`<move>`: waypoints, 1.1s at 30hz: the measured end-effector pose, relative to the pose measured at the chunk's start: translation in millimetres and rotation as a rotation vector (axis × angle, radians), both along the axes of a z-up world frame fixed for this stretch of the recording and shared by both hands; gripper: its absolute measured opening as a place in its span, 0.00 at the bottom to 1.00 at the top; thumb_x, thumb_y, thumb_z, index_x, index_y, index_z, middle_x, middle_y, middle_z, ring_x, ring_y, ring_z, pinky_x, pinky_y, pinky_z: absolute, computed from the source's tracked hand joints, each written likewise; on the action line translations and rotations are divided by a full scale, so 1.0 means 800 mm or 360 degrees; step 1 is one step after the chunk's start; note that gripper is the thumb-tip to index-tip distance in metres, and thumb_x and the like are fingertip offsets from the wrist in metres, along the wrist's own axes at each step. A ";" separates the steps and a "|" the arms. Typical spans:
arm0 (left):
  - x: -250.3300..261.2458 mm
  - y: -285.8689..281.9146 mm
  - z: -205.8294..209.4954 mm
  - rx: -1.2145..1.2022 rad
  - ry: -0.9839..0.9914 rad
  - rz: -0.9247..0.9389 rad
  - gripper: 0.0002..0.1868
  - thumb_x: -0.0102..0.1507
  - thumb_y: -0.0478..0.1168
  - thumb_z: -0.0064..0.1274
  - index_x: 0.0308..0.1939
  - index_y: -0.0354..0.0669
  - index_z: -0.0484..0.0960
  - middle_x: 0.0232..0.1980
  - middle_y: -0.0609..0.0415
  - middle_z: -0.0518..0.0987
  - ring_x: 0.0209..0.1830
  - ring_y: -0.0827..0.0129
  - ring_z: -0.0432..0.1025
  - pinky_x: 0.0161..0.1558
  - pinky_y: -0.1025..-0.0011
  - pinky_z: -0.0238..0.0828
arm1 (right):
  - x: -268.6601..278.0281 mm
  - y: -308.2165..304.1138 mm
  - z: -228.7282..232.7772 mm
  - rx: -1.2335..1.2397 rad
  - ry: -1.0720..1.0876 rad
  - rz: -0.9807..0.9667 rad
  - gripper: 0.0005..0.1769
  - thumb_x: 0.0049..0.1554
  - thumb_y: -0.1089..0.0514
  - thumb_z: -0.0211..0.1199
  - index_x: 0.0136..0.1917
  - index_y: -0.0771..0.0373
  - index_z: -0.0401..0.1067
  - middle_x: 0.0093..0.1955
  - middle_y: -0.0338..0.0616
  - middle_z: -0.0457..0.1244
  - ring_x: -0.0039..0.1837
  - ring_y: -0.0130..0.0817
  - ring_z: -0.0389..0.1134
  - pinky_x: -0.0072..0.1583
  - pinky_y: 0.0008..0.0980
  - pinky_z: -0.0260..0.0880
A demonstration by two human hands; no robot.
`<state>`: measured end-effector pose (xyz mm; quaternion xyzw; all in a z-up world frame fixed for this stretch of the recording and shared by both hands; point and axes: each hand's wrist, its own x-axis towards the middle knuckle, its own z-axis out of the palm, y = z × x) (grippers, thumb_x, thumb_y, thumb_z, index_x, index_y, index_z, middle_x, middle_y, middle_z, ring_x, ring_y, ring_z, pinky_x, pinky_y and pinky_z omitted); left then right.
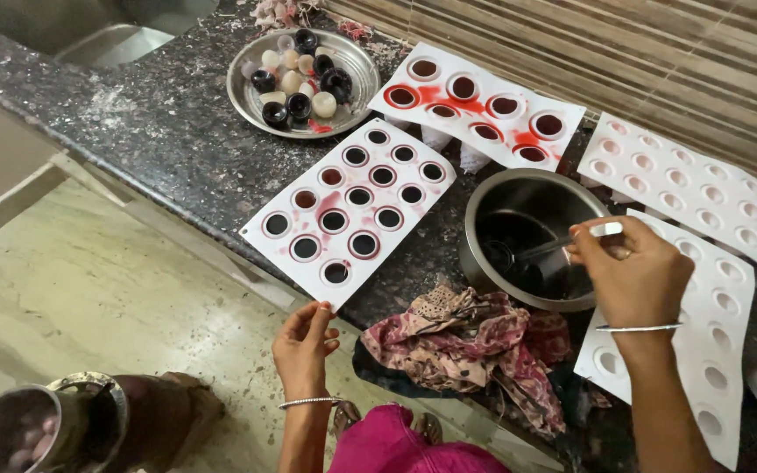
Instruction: Pour melted wax into silicone molds to make small round candles.
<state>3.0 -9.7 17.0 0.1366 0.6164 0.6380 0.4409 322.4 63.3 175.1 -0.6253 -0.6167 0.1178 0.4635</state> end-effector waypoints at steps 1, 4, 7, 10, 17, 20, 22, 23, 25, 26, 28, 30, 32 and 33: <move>0.002 0.000 0.008 -0.0057 0.0041 0.0002 0.15 0.61 0.42 0.63 0.46 0.35 0.85 0.36 0.54 0.84 0.27 0.76 0.74 0.28 0.78 0.71 | 0.006 0.003 0.000 -0.0069 0.0173 -0.0011 0.06 0.61 0.64 0.69 0.50 0.70 0.79 0.43 0.47 0.72 0.44 0.29 0.75 0.46 0.24 0.75; 0.001 0.000 0.007 -0.0052 0.0055 -0.0006 0.15 0.61 0.43 0.63 0.46 0.35 0.86 0.35 0.54 0.84 0.27 0.76 0.74 0.28 0.78 0.71 | 0.025 0.008 0.005 -0.0092 0.0336 0.0021 0.06 0.63 0.66 0.66 0.51 0.73 0.77 0.45 0.51 0.71 0.45 0.32 0.75 0.47 0.26 0.77; -0.001 0.001 -0.005 -0.0014 0.0044 -0.0019 0.15 0.61 0.43 0.62 0.47 0.35 0.85 0.36 0.55 0.84 0.27 0.78 0.74 0.29 0.79 0.72 | 0.032 0.009 0.016 -0.0059 0.0368 0.0009 0.06 0.64 0.67 0.65 0.51 0.76 0.76 0.45 0.54 0.70 0.45 0.35 0.75 0.47 0.28 0.78; -0.003 0.003 -0.019 0.0014 -0.0002 -0.0018 0.15 0.61 0.42 0.62 0.47 0.35 0.85 0.37 0.55 0.84 0.27 0.77 0.73 0.29 0.78 0.71 | 0.039 0.009 0.029 -0.0020 0.0395 -0.0002 0.06 0.64 0.68 0.65 0.51 0.77 0.75 0.45 0.55 0.70 0.44 0.36 0.75 0.47 0.29 0.78; -0.003 0.002 -0.012 -0.0001 -0.0028 -0.0001 0.15 0.61 0.42 0.63 0.47 0.35 0.85 0.37 0.55 0.84 0.27 0.77 0.73 0.29 0.79 0.70 | 0.052 0.015 0.035 0.0077 0.0454 0.0128 0.06 0.65 0.69 0.65 0.52 0.77 0.74 0.46 0.54 0.70 0.45 0.35 0.74 0.49 0.28 0.78; -0.004 0.002 -0.014 0.0005 -0.0017 -0.0018 0.16 0.61 0.43 0.63 0.47 0.35 0.85 0.37 0.55 0.84 0.27 0.77 0.73 0.29 0.79 0.70 | 0.054 0.017 0.036 0.0081 0.0411 0.0111 0.06 0.66 0.69 0.66 0.51 0.77 0.74 0.45 0.54 0.70 0.45 0.34 0.74 0.49 0.28 0.78; -0.005 0.003 -0.019 0.0036 -0.0031 -0.0029 0.16 0.61 0.43 0.63 0.46 0.35 0.85 0.36 0.54 0.84 0.27 0.76 0.73 0.29 0.79 0.70 | 0.053 0.019 0.037 0.0112 0.0349 0.0106 0.06 0.67 0.69 0.67 0.50 0.78 0.74 0.44 0.54 0.70 0.46 0.34 0.74 0.51 0.28 0.78; -0.005 0.003 -0.020 0.0035 -0.0032 -0.0027 0.16 0.61 0.43 0.63 0.46 0.35 0.85 0.36 0.54 0.84 0.27 0.76 0.73 0.29 0.79 0.70 | 0.048 0.017 0.040 0.0111 0.0348 0.0108 0.06 0.67 0.69 0.67 0.50 0.78 0.74 0.44 0.54 0.70 0.46 0.34 0.74 0.51 0.28 0.78; -0.006 0.003 -0.022 0.0005 -0.0026 -0.0032 0.16 0.61 0.43 0.63 0.47 0.35 0.85 0.36 0.55 0.84 0.27 0.76 0.74 0.29 0.79 0.71 | 0.039 0.013 0.046 0.0142 0.0222 0.0074 0.06 0.67 0.69 0.67 0.51 0.77 0.75 0.44 0.54 0.70 0.47 0.34 0.74 0.51 0.28 0.78; -0.005 0.002 -0.017 0.0003 -0.0026 -0.0031 0.16 0.61 0.43 0.63 0.47 0.35 0.85 0.36 0.55 0.84 0.27 0.76 0.74 0.29 0.79 0.71 | 0.037 0.012 0.045 0.0140 0.0222 0.0074 0.06 0.67 0.69 0.67 0.51 0.77 0.75 0.44 0.54 0.70 0.47 0.34 0.74 0.51 0.28 0.78; -0.002 0.001 -0.006 0.0007 -0.0032 -0.0034 0.16 0.61 0.43 0.63 0.47 0.35 0.85 0.36 0.55 0.84 0.27 0.76 0.74 0.29 0.79 0.70 | 0.034 0.010 0.045 0.0165 0.0103 0.0080 0.05 0.67 0.69 0.67 0.52 0.77 0.75 0.45 0.55 0.70 0.47 0.34 0.75 0.51 0.27 0.77; 0.000 0.001 0.009 -0.0065 -0.0006 -0.0023 0.16 0.61 0.43 0.63 0.47 0.35 0.85 0.36 0.54 0.84 0.28 0.76 0.74 0.30 0.78 0.71 | 0.031 0.009 0.044 0.0168 0.0078 0.0089 0.05 0.67 0.70 0.67 0.52 0.78 0.75 0.46 0.55 0.70 0.48 0.34 0.75 0.51 0.27 0.77; 0.001 0.000 0.016 -0.0137 0.0022 -0.0011 0.16 0.60 0.43 0.63 0.47 0.35 0.85 0.36 0.54 0.84 0.28 0.76 0.75 0.30 0.78 0.72 | 0.030 0.008 0.042 0.0170 0.0054 0.0098 0.05 0.67 0.70 0.67 0.52 0.78 0.74 0.47 0.55 0.70 0.48 0.33 0.75 0.51 0.27 0.77; 0.001 0.000 0.014 -0.0115 0.0010 -0.0011 0.16 0.61 0.43 0.63 0.47 0.35 0.85 0.36 0.54 0.84 0.28 0.76 0.75 0.30 0.77 0.72 | 0.031 0.008 0.040 0.0171 0.0054 0.0103 0.05 0.67 0.70 0.67 0.52 0.78 0.74 0.47 0.55 0.70 0.48 0.34 0.74 0.51 0.26 0.77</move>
